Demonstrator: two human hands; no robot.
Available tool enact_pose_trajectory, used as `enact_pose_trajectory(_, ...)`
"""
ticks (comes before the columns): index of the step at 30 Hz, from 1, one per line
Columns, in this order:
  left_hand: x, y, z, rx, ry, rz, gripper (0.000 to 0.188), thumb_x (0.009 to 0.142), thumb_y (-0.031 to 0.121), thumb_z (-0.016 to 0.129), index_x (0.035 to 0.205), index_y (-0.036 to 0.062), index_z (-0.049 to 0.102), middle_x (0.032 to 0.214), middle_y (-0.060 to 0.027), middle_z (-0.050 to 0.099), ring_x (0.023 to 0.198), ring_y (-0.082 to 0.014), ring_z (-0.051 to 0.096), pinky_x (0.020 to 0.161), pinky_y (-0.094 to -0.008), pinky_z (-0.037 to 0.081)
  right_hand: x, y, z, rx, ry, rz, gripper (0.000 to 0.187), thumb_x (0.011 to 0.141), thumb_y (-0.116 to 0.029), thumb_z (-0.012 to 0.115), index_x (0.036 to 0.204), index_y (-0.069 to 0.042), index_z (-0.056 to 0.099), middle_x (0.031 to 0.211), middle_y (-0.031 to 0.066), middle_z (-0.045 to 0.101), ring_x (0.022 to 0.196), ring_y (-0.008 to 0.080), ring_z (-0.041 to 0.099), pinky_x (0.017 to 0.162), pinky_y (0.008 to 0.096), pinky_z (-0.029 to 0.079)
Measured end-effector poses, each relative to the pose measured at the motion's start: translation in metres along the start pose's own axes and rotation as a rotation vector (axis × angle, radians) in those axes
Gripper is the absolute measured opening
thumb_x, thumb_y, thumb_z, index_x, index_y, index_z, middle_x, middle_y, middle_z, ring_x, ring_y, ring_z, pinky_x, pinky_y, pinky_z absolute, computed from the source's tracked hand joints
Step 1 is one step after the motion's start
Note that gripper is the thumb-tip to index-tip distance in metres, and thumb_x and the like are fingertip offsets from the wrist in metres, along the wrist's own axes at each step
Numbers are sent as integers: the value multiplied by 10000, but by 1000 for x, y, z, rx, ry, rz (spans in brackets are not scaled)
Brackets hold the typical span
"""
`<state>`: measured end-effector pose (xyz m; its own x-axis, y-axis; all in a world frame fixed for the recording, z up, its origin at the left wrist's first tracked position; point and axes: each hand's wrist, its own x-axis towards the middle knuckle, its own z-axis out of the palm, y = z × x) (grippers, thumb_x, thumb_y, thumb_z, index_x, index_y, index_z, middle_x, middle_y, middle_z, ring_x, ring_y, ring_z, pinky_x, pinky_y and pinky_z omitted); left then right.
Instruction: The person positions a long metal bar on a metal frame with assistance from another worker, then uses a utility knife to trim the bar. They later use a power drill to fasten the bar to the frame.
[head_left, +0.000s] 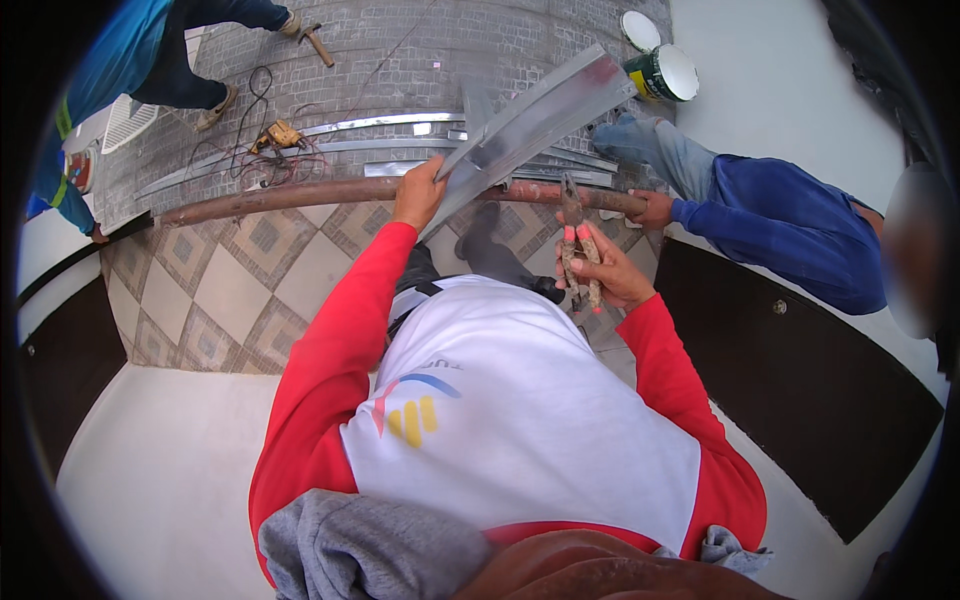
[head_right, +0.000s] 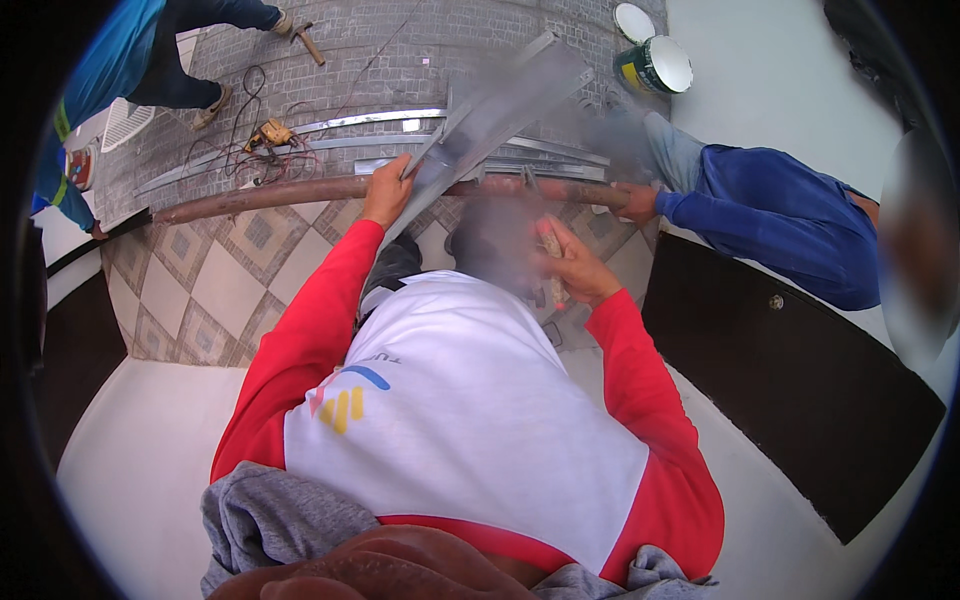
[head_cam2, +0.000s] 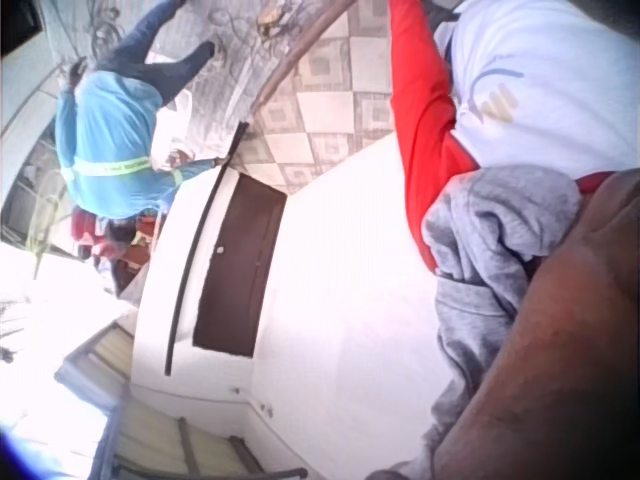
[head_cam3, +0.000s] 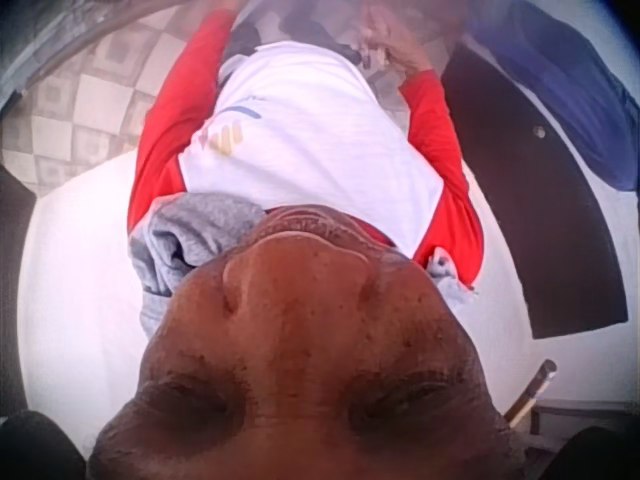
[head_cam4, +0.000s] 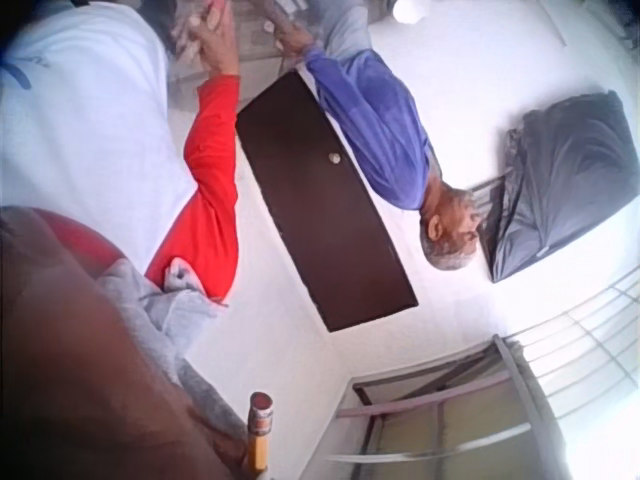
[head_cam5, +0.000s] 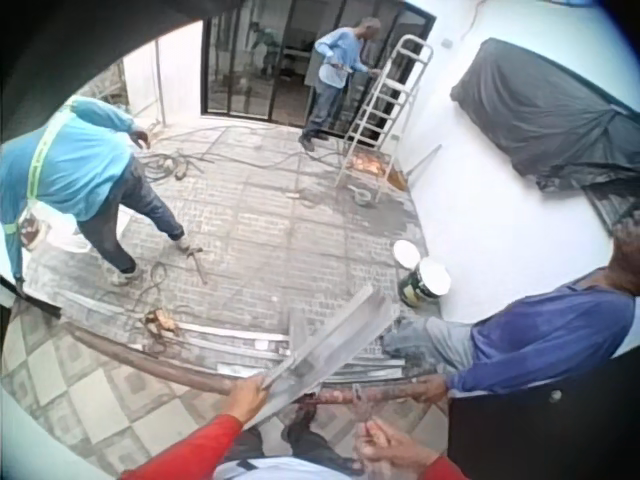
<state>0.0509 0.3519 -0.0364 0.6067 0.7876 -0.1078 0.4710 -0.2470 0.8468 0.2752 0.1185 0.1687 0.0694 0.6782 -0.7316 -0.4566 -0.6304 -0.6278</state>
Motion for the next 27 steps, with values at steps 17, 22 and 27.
enact_pose_trajectory(17,-20,24,40,21,144,-28,340,907,350,752,1014,58,615,927,-215,700,879,-463,660,739,-516,502,-2,-54,-1,70,-111,-95,520,972,-202,669,1422,-14,490,1178,81,640,914,133,638,711,280,538)
enact_pose_trajectory(22,-22,22,39,-70,100,-51,472,822,402,841,1039,38,633,929,-212,719,868,-425,691,760,-480,529,1,-109,-3,-513,-61,12,385,981,-247,672,1288,-34,581,1008,49,687,817,118,634,720,316,553)
enact_pose_trajectory(27,-29,5,40,-123,38,-21,463,818,355,848,1102,54,640,979,-201,694,910,-402,666,815,-464,521,17,-79,-1,-723,-47,101,412,953,-241,672,1297,-35,577,836,4,603,600,74,547,509,226,412)
